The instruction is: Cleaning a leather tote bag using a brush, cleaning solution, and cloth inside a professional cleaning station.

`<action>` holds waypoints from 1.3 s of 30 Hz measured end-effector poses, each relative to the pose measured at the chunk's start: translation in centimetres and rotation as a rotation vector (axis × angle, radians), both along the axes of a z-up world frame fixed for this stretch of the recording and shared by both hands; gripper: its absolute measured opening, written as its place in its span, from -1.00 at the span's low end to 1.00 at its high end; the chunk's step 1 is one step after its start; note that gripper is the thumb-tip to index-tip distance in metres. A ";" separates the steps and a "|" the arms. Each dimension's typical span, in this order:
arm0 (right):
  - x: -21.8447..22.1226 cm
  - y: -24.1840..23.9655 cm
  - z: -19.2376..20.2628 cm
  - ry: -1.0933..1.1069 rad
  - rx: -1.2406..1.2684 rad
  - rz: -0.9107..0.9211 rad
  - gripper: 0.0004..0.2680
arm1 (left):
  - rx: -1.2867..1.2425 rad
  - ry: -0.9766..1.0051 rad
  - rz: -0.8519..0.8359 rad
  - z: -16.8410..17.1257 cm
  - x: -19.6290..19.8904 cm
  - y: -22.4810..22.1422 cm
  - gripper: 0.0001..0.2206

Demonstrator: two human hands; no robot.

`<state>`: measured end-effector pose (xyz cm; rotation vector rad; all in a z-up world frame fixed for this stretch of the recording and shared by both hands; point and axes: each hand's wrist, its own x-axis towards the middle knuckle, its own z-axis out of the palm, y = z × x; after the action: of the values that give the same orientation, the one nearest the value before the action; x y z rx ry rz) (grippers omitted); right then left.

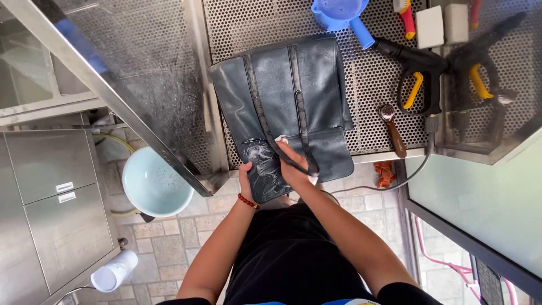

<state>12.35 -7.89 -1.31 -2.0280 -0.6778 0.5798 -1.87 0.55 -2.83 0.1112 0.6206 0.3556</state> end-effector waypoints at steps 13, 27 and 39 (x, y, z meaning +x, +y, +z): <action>1.2 1.6 4.2 0.077 -0.006 0.123 -0.76 | -0.048 0.038 -0.022 0.7 0.1 0.0 -0.40; 0.7 2.8 8.7 0.088 0.269 0.426 -0.72 | 0.015 -0.113 0.219 3.4 1.5 -0.7 -0.33; 1.7 1.4 11.3 0.130 0.296 0.603 -0.67 | 0.040 -0.368 0.184 1.8 0.2 1.4 -0.15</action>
<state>14.01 -6.48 10.02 -1.4851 -1.2288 0.8873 -1.71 1.95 -1.02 0.0255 0.2597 0.5517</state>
